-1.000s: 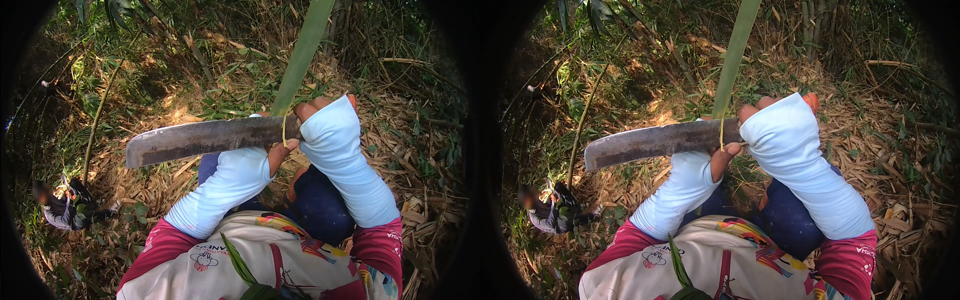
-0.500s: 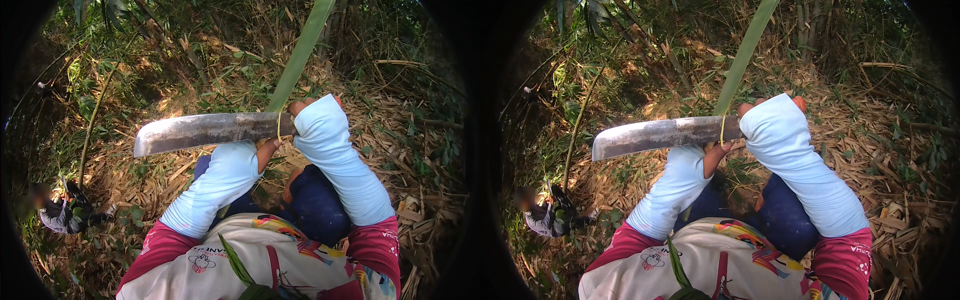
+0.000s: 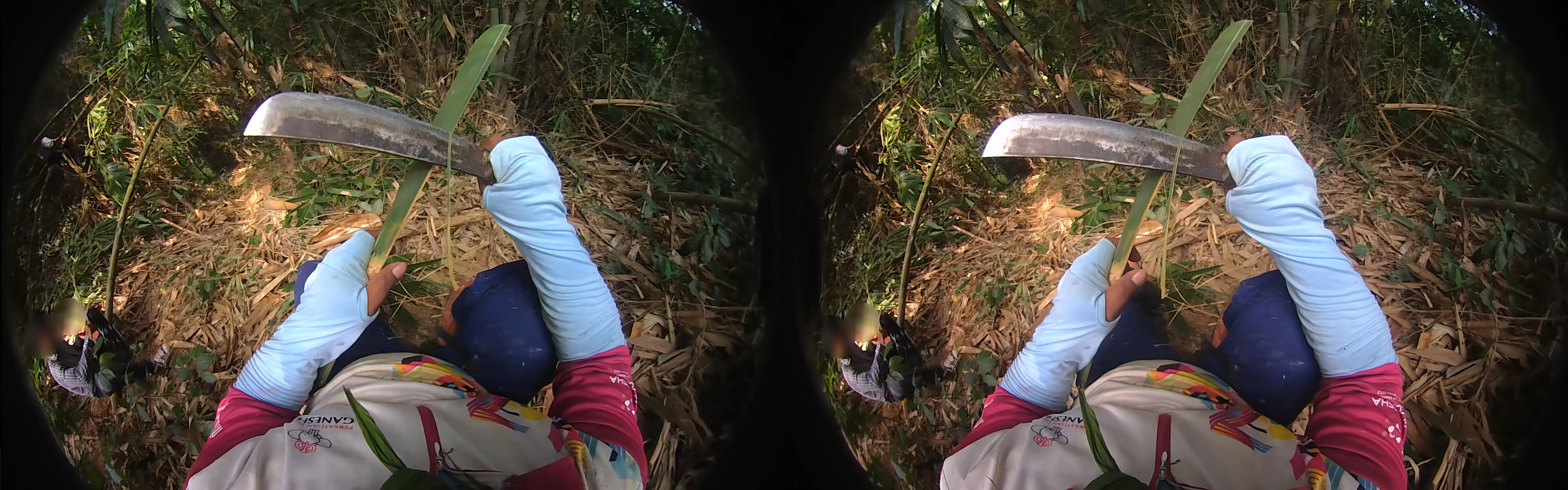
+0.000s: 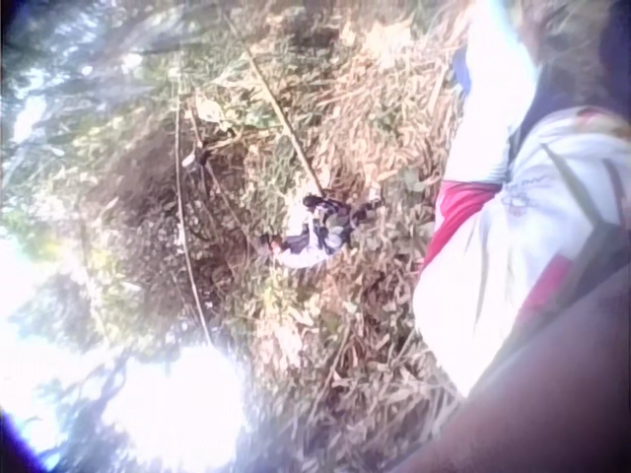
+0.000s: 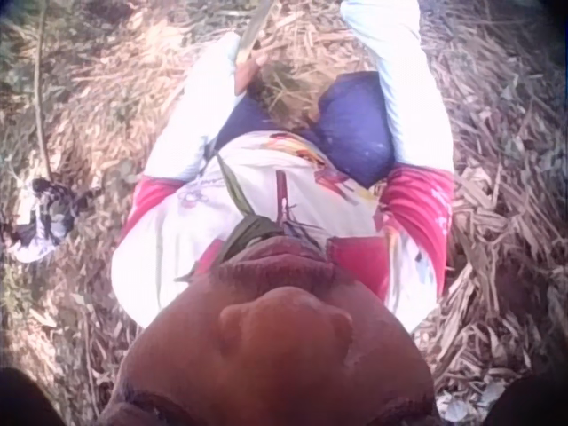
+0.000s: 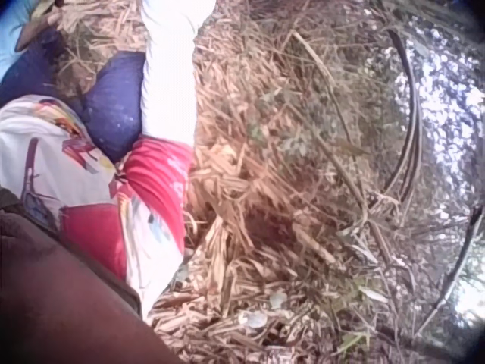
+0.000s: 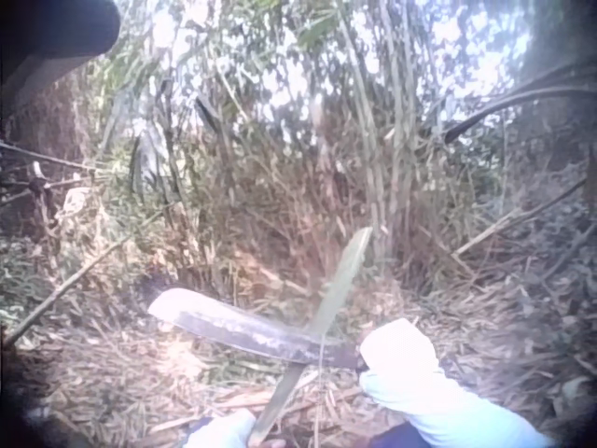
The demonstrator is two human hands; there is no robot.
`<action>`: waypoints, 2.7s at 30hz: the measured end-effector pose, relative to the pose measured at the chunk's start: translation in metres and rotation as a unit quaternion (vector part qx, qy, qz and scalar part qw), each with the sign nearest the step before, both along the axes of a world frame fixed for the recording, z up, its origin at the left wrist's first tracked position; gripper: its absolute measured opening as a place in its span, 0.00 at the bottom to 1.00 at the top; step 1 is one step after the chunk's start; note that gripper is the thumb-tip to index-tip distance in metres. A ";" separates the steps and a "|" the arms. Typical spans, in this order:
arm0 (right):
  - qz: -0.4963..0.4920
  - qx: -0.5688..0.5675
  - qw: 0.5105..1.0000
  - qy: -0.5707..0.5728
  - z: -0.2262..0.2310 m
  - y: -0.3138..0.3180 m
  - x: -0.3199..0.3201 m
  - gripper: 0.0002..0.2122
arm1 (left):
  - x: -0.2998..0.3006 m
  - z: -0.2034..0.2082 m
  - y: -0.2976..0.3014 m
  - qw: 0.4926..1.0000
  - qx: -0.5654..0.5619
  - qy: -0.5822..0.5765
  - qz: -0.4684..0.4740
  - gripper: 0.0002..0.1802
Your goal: The person sits on the ground in a bamboo grove and uses a large machete to split a green bamboo stalk. They hold the stalk vertically and strike it with the machete to split it into thinner strips, repeating the process to refine the pieces.
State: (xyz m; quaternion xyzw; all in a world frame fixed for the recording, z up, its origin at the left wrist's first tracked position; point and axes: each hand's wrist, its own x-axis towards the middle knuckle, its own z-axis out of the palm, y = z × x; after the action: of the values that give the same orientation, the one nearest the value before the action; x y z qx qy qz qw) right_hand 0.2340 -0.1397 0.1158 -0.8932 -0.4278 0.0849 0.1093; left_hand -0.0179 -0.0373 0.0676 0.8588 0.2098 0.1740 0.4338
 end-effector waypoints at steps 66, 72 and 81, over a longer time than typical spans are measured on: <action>0.258 0.171 0.927 -0.210 -0.016 0.008 -0.091 0.08 | 0.006 0.026 0.022 0.953 -0.262 -0.106 -0.106 0.45; 0.275 0.158 0.930 -0.188 -0.006 0.002 -0.092 0.08 | 0.002 0.036 0.013 0.949 -0.278 -0.106 -0.106 0.43; 0.256 0.165 0.927 -0.221 -0.008 -0.004 -0.087 0.10 | 0.003 0.052 0.001 0.977 -0.194 -0.032 -0.076 0.32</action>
State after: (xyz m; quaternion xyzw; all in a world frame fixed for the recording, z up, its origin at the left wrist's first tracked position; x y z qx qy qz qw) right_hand 0.1468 -0.1435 0.1075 -0.7186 -0.6635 -0.1609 0.1322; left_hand -0.0152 -0.0365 0.1198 0.7656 0.1595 0.1241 0.6107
